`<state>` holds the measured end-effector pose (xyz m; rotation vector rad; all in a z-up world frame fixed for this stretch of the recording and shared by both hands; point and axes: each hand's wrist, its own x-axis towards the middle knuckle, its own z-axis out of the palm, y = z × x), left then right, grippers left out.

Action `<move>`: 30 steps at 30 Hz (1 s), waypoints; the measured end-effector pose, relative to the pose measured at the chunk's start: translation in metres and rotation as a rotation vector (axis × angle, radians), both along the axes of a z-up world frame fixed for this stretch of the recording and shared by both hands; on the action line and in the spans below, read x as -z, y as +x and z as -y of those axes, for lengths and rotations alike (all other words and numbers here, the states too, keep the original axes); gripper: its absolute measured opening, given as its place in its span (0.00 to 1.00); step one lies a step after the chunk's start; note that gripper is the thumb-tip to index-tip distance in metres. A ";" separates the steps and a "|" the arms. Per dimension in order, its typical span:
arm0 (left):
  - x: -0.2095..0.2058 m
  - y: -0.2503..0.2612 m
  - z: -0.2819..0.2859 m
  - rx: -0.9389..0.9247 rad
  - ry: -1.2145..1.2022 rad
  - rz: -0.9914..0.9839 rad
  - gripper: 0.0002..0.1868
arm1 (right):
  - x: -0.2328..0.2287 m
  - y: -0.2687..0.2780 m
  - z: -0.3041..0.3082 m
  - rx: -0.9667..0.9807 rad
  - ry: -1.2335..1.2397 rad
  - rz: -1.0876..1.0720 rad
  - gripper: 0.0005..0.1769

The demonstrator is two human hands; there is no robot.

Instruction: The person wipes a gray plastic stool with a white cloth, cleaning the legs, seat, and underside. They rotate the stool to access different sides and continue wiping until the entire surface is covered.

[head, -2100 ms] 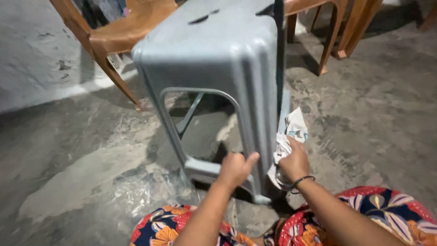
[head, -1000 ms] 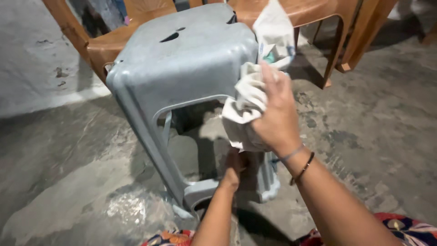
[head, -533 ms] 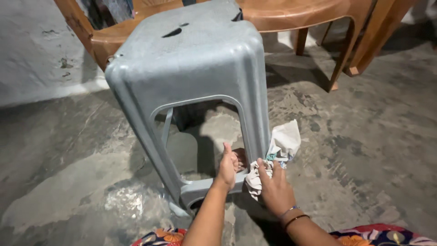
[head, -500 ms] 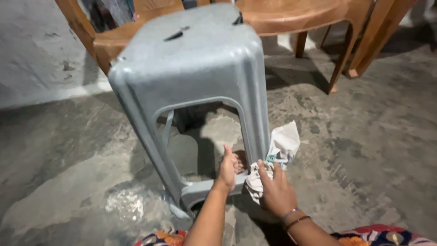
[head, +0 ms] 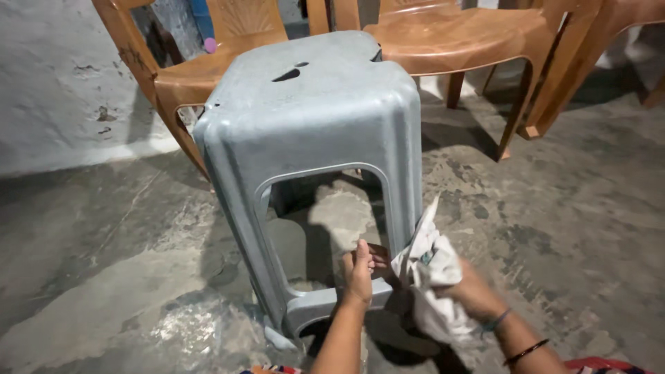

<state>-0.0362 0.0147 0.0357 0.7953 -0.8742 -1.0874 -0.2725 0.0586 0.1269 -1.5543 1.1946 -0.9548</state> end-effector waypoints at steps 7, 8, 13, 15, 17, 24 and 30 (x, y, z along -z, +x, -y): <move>-0.016 0.001 -0.011 -0.046 0.037 0.074 0.31 | 0.000 0.073 -0.031 0.445 -0.724 -0.552 0.50; -0.021 0.001 -0.013 -0.016 0.029 0.066 0.32 | -0.003 0.077 -0.033 0.507 -0.807 -0.518 0.54; -0.023 0.002 -0.014 0.014 0.075 0.038 0.29 | -0.008 0.088 -0.045 0.375 -0.954 -0.573 0.40; -0.018 0.002 -0.009 -0.031 0.061 0.086 0.29 | -0.022 0.094 -0.046 0.389 -0.925 -0.609 0.38; -0.011 0.001 -0.003 -0.008 0.049 0.088 0.31 | -0.047 0.099 -0.046 0.442 -0.843 -0.578 0.36; -0.002 -0.004 0.003 0.150 0.046 -0.124 0.25 | -0.184 0.111 0.009 0.594 -1.029 -0.348 0.32; -0.015 -0.003 -0.003 0.127 0.066 -0.068 0.29 | -0.185 0.103 0.017 0.546 -1.172 -0.461 0.32</move>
